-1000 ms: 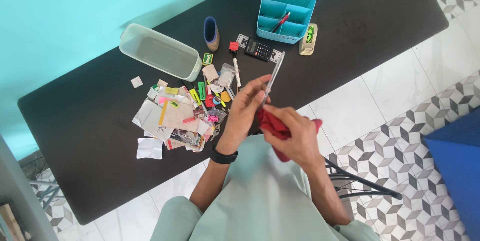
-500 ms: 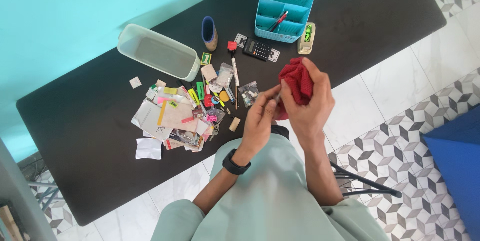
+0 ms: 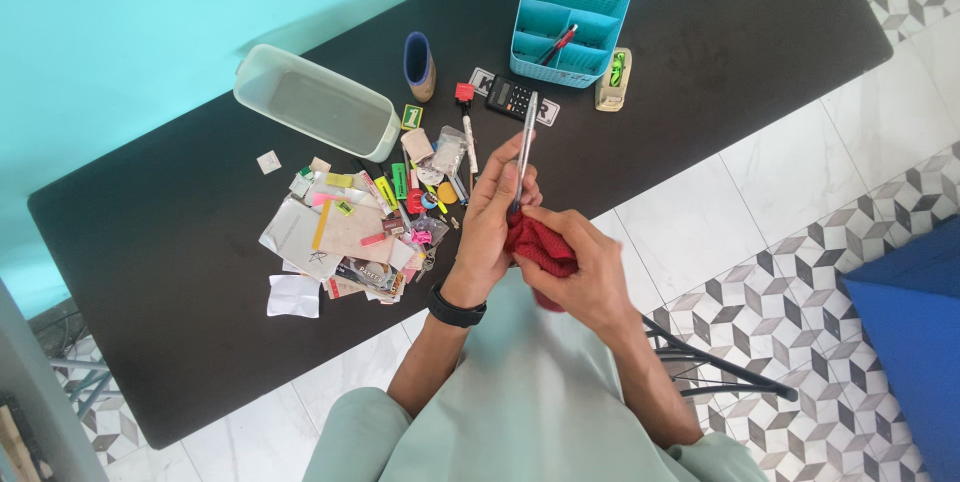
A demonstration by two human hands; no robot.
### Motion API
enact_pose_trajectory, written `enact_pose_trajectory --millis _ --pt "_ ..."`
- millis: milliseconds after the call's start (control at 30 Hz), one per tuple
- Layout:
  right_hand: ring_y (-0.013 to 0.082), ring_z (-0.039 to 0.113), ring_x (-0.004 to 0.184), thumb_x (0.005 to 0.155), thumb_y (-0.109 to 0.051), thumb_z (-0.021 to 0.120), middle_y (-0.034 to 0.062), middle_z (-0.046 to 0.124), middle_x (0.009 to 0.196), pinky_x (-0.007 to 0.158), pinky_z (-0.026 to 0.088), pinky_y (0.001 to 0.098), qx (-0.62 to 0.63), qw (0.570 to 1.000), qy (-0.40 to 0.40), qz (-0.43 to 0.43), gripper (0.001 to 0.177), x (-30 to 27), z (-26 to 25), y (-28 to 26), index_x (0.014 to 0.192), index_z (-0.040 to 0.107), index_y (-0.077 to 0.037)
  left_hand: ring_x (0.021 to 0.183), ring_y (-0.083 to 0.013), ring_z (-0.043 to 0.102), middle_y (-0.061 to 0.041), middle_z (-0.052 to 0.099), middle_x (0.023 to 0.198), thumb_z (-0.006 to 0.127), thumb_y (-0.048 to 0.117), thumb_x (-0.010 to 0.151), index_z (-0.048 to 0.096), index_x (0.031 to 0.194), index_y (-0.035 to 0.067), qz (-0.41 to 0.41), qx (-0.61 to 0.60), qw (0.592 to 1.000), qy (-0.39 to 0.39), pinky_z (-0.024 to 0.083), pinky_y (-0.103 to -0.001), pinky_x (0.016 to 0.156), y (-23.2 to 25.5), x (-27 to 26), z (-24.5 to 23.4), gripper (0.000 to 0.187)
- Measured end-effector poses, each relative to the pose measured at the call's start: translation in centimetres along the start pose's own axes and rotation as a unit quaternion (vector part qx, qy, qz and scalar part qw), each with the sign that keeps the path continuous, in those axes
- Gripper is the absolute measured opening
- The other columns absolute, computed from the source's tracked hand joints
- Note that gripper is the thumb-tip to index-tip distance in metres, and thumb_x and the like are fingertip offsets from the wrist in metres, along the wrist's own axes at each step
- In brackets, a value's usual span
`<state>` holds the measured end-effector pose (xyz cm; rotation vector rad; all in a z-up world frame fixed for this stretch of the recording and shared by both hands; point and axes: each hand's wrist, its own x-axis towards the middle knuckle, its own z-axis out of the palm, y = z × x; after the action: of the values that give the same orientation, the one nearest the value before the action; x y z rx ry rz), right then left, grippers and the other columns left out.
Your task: The person wipes various stationery items, including a blue pen, a yellow highlighter, and a calculator, with a red cloth and places them into a blue desk organizer.
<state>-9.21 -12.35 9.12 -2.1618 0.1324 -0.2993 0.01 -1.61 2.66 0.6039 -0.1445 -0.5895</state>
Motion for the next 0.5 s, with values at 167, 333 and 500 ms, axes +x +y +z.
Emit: enact_pose_trajectory --millis 167,333,500 --pt "0.0232 0.073 0.078 0.072 -0.014 0.086 0.0081 0.073 0.098 0.066 0.057 0.0338 -0.082 0.991 -0.042 -0.094 0.052 2.2 -2.8 0.4 0.122 0.073 -0.01 0.086 -0.0035 0.05 0.002 0.055 0.096 0.045 0.023 0.114 0.052 0.149 0.008 -0.005 0.103 0.994 0.04 0.045 -0.019 0.08 -1.2 -0.9 -0.1 0.039" --pt "0.0234 0.072 0.079 0.073 -0.015 0.086 0.0077 0.074 0.098 0.068 0.057 0.0336 -0.108 0.985 -0.049 -0.122 0.049 4.4 -3.9 0.4 0.119 0.072 -0.011 0.11 -0.002 0.056 0.002 0.06 0.119 0.04 0.025 0.116 0.06 0.136 0.002 0.099 0.284 0.953 0.036 0.046 -0.017 0.1 -1.5 -1.0 -0.5 0.036" --pt "0.0222 0.074 0.09 0.078 -0.009 0.083 0.0085 0.072 0.105 0.079 0.059 0.0325 -0.036 0.991 -0.024 -0.126 0.051 5.6 -5.2 -0.3 0.127 0.069 -0.007 0.073 -0.0008 0.039 0.008 0.048 0.085 0.045 0.029 0.115 0.061 0.137 0.004 0.017 0.246 0.966 0.077 0.034 -0.016 0.063 -2.3 -1.6 -0.8 0.037"
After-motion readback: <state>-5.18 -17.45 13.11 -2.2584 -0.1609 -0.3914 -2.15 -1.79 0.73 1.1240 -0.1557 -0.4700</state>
